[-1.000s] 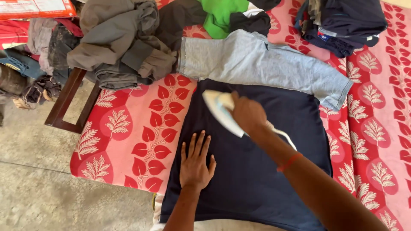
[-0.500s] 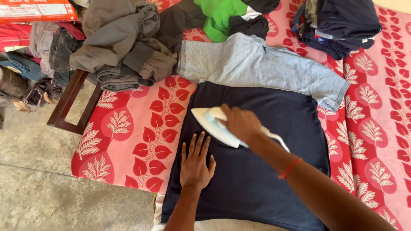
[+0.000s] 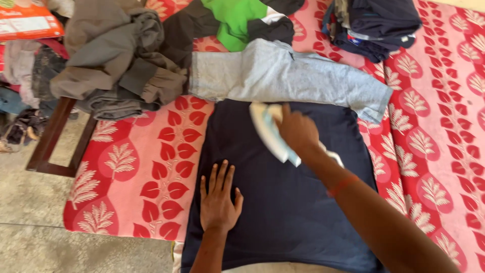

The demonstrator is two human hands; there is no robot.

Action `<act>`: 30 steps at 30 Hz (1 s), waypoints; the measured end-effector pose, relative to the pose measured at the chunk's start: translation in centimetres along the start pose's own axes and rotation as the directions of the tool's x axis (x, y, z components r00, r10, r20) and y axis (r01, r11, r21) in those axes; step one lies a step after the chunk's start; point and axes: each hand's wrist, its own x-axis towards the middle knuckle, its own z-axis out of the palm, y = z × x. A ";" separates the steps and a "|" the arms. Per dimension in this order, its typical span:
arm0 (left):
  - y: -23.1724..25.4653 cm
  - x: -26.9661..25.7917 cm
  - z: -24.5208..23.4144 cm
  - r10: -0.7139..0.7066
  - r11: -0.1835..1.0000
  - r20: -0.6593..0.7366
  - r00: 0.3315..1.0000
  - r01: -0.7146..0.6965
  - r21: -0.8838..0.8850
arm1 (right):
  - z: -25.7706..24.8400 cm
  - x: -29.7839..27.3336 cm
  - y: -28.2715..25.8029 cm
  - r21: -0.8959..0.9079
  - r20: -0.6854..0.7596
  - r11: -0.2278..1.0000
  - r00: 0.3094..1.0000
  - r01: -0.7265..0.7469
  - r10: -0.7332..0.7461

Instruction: Ironing and folding a shirt on a bed.

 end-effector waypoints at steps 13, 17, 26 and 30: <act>0.0 -0.4 0.6 -0.030 0.999 0.045 0.999 0.028 0.038 | 0.7 -2.7 7.7 -0.035 -0.030 0.978 0.979 -0.205 0.204; 0.2 -0.3 0.7 -0.034 0.998 0.043 0.998 0.032 0.048 | 0.7 -4.2 8.8 0.012 -0.067 0.972 0.969 -0.237 0.237; 0.3 -0.1 0.4 -0.040 0.998 0.050 0.998 0.037 0.060 | 0.0 -4.0 15.3 -0.017 -0.099 0.939 0.936 -0.342 0.339; 0.1 -0.3 0.4 -0.027 0.997 0.024 0.999 0.026 0.067 | 0.1 -6.1 14.6 0.040 -0.060 0.946 0.945 -0.321 0.323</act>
